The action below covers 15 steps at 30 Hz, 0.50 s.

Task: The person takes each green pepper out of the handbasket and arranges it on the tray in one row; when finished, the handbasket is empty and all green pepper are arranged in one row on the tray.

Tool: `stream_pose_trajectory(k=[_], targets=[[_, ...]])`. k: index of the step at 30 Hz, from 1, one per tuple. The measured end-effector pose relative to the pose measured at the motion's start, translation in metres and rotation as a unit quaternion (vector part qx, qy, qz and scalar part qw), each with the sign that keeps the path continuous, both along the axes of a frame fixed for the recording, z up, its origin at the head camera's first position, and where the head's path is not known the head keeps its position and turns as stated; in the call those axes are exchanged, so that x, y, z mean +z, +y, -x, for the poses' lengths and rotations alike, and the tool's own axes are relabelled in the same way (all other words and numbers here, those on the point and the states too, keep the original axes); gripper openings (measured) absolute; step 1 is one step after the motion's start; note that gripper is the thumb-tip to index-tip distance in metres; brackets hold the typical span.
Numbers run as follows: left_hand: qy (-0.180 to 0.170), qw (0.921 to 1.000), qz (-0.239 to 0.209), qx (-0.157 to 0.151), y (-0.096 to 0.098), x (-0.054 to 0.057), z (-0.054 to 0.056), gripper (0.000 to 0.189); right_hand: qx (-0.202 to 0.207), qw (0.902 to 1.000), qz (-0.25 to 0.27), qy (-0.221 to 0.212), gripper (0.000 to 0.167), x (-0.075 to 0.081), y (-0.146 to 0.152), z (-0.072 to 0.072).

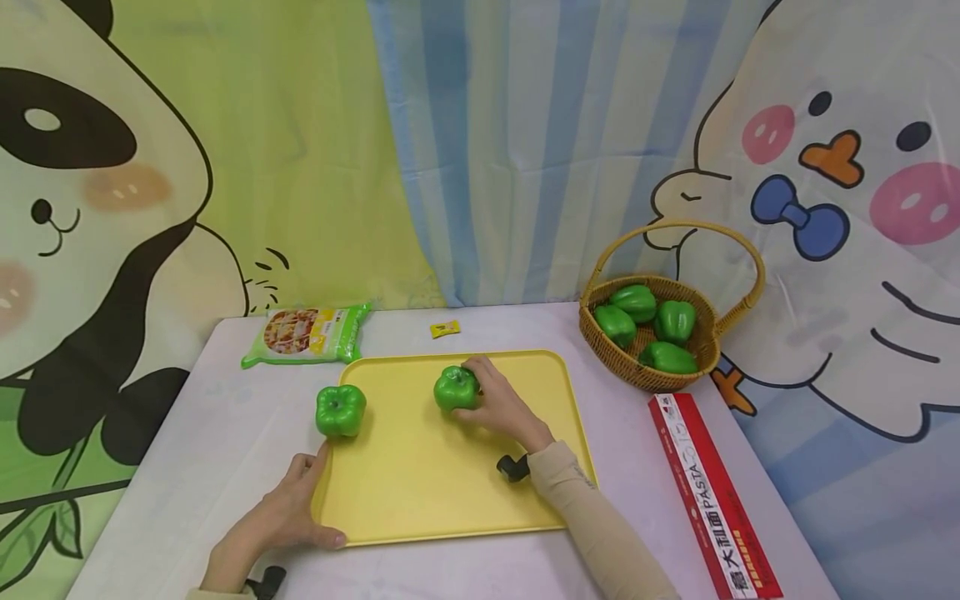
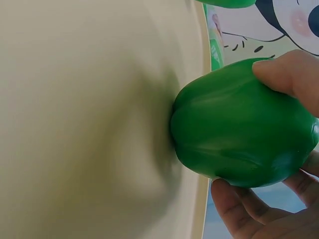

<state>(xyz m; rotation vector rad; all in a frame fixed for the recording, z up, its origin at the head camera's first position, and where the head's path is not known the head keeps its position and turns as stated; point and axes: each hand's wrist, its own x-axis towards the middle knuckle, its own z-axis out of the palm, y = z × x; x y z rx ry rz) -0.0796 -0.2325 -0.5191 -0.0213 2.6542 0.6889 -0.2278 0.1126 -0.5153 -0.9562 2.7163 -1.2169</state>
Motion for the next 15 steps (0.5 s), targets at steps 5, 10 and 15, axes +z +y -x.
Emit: stream_pose_trajectory(k=[5, 10, 15], targets=[[0.000, 1.0000, 0.000, 0.001, 0.000, 0.000, -0.001, 0.158, 0.012, 0.9999, 0.008, -0.001, 0.071, -0.002, -0.008, -0.001], [0.000, 1.0000, -0.001, 0.001, 0.000, 0.000, -0.001, 0.157, 0.022, 0.9996, 0.015, 0.008, 0.069, -0.002, -0.017, -0.002], [-0.002, 1.0000, -0.004, -0.001, 0.000, 0.002, -0.001, 0.156, 0.037, 0.9991, 0.020, 0.002, 0.068, -0.001, -0.029, -0.003]])
